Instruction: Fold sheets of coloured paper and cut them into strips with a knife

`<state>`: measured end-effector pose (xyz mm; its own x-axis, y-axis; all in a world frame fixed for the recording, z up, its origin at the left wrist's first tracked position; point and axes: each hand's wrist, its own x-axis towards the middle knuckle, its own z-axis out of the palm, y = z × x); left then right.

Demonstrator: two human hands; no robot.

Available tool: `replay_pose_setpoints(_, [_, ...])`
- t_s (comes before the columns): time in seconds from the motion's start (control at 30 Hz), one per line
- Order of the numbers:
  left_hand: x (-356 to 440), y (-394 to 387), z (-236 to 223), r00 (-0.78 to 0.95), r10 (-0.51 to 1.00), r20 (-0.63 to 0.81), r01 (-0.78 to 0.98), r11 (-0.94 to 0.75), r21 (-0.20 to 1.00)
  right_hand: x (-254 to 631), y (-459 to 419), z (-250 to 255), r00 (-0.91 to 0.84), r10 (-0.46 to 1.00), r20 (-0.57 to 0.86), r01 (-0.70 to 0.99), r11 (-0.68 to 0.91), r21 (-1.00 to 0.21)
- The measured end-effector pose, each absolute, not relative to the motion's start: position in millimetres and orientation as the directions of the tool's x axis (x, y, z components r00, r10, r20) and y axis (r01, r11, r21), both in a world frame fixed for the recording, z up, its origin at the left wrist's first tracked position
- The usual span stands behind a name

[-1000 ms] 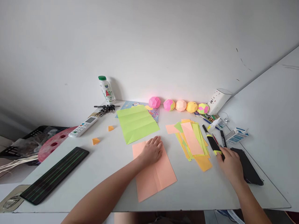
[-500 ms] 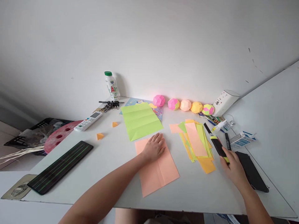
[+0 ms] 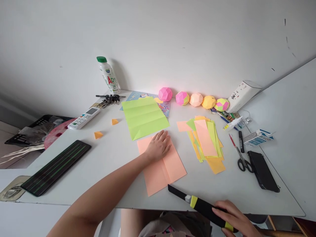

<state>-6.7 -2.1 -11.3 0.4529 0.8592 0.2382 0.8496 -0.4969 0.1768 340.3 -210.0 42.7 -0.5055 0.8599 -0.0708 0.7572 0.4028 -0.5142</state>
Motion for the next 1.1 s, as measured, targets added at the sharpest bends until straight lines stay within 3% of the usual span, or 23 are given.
replay_pose_setpoints(0.27, [-8, -1, -14, 0.462, 0.856, 0.234, 0.847, -0.503, 0.169, 344, -209, 33, -0.475, 0.878, -0.057, 0.770, 0.384, -0.509])
replay_pose_setpoints(0.43, [-6, -3, -12, 0.465, 0.826, 0.320, 0.834, -0.529, 0.154, 347, -209, 28, -0.419, 0.907, -0.047, 0.807, 0.348, -0.477])
replay_pose_setpoints(0.6, [2, -7, -9, 0.589, 0.737, 0.333, 0.762, -0.643, 0.076, 345, -209, 28, -0.404, 0.914, -0.045, 0.834, 0.347, -0.429])
replay_pose_setpoints(0.77, [11, -19, -11, 0.546, 0.755, 0.363, 0.769, -0.623, 0.140, 334, -209, 42, -0.445, 0.896, -0.015, 0.827, 0.404, -0.391])
replay_pose_setpoints(0.97, [23, -42, -9, 0.513, 0.842, 0.167, 0.837, -0.534, 0.119, 323, -206, 58, -0.509, 0.861, 0.013, 0.801, 0.479, -0.359])
replay_pose_setpoints(1.1, [24, -45, -13, 0.526, 0.843, 0.115, 0.836, -0.537, 0.115, 318, -206, 64, -0.516, 0.856, 0.038, 0.807, 0.500, -0.314])
